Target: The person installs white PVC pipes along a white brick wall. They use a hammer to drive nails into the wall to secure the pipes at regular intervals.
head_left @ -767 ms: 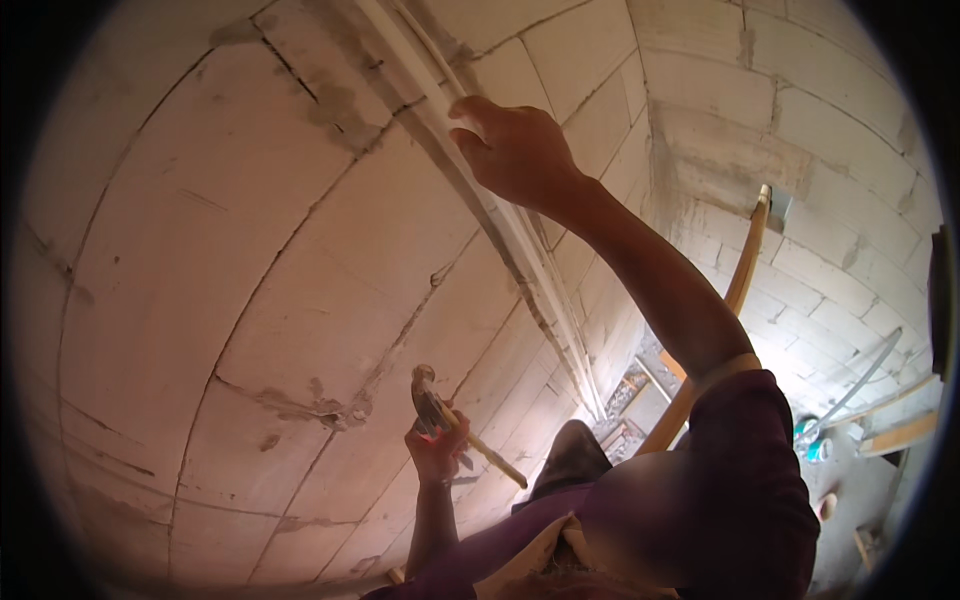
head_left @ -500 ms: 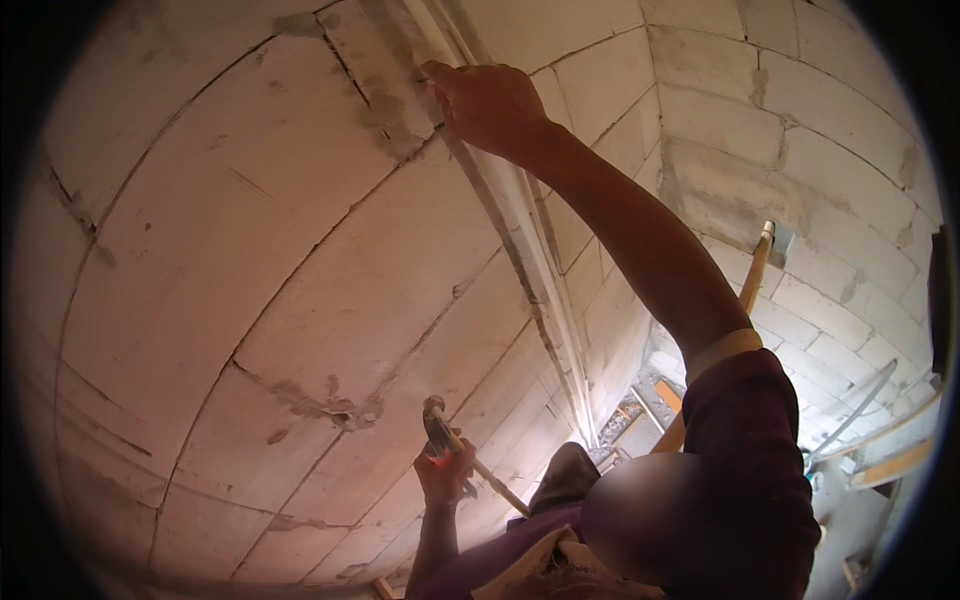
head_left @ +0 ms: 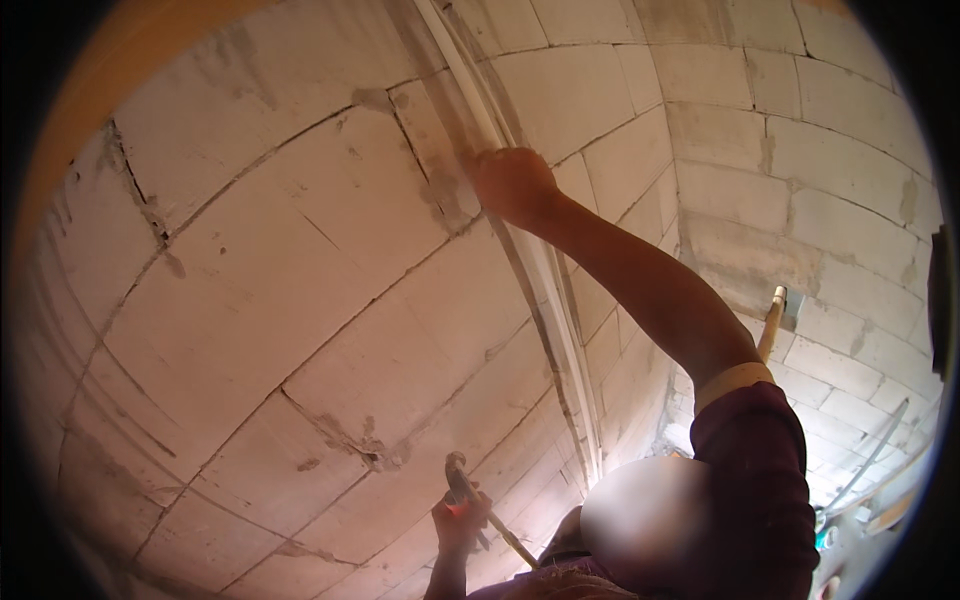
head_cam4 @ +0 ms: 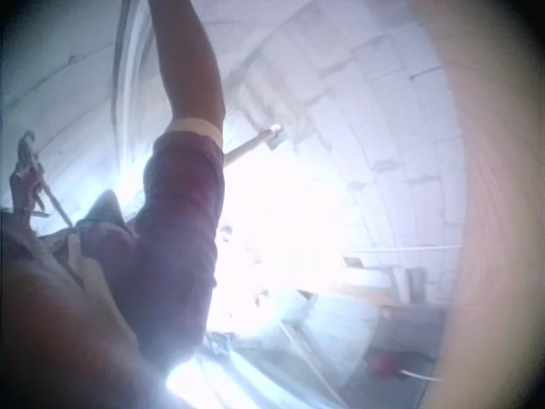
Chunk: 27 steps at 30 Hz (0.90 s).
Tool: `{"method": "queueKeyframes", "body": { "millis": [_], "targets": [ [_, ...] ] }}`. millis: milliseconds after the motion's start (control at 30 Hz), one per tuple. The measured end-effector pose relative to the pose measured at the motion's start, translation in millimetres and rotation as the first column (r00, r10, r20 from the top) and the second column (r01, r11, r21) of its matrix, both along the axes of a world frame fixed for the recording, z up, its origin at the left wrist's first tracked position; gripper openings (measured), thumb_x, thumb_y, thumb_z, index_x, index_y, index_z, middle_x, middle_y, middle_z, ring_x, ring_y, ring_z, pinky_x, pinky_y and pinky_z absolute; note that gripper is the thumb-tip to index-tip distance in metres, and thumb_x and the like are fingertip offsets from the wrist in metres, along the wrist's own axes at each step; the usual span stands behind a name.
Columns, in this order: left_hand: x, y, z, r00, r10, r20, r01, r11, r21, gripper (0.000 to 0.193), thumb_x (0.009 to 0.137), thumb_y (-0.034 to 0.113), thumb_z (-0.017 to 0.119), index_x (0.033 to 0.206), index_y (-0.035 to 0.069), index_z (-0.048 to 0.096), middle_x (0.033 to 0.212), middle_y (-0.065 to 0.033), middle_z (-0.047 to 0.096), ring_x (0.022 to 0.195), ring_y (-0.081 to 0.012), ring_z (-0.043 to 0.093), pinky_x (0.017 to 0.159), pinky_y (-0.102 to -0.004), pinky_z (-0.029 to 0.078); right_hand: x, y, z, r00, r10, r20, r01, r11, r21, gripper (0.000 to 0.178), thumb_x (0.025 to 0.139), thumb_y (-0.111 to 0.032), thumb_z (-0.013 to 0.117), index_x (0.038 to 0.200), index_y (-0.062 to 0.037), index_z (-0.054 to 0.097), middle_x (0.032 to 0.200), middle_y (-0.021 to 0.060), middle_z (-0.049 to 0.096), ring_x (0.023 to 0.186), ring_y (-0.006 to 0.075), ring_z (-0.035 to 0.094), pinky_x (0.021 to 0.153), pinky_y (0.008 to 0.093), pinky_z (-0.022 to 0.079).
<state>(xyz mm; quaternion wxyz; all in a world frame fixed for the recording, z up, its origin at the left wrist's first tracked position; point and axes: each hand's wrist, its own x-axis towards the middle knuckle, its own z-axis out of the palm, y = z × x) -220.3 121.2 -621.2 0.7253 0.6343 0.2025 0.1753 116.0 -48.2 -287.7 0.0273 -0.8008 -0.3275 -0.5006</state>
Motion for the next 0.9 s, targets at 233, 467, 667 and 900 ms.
{"method": "queueKeyframes", "body": {
  "millis": [233, 467, 667, 900],
  "targets": [
    [3, -4, 5, 0.997, -0.066, 0.033, 0.066, 0.998, 0.000, 0.033, 0.079, -0.003, 0.073, 0.110, -0.004, 0.061, 0.077, -0.0083, 0.065, 0.053, -0.0106, 0.054, 0.045, -0.0241, 0.042, 12, 1, 8, 0.996, -0.021, 0.086, 0.041, 0.969, -0.242, 0.030, 0.078, -0.011, 0.067, 0.105, 0.0009, 0.063, 0.077, 0.0088, 0.067, 0.064, 0.0216, 0.068, 0.048, 0.0346, 0.051],
    [1, -7, 0, 0.999, -0.054, -0.003, 0.054, 0.991, 0.126, 0.034, 0.080, 0.001, 0.075, 0.111, -0.004, 0.061, 0.078, -0.0063, 0.066, 0.057, -0.0107, 0.058, 0.049, -0.0242, 0.046, 4, -5, 11, 0.981, 0.021, 0.192, 0.013, 0.985, -0.171, 0.020, 0.078, -0.011, 0.067, 0.094, -0.0003, 0.062, 0.069, 0.0103, 0.066, 0.062, 0.0235, 0.069, 0.046, 0.0354, 0.053],
    [-3, -11, 2, 0.991, -0.104, 0.079, 0.104, 0.995, 0.003, 0.038, 0.078, -0.009, 0.068, 0.115, -0.003, 0.057, 0.079, -0.0121, 0.065, 0.051, -0.0098, 0.052, 0.043, -0.0238, 0.040, -6, -1, 0, 0.996, 0.015, -0.089, -0.005, 0.994, 0.113, 0.012, 0.082, -0.007, 0.063, 0.092, -0.0002, 0.060, 0.067, 0.0111, 0.066, 0.061, 0.0257, 0.069, 0.045, 0.0372, 0.053],
    [-10, -9, 0, 0.989, -0.090, 0.114, 0.095, 0.994, -0.046, 0.038, 0.078, -0.009, 0.068, 0.114, -0.003, 0.058, 0.078, -0.0118, 0.065, 0.049, -0.0096, 0.051, 0.043, -0.0234, 0.039, -11, 1, -1, 0.998, -0.041, -0.043, 0.044, 0.996, 0.083, 0.013, 0.084, -0.006, 0.061, 0.096, -0.0006, 0.063, 0.074, 0.0127, 0.069, 0.068, 0.0268, 0.071, 0.050, 0.0392, 0.056]
  ]
}}
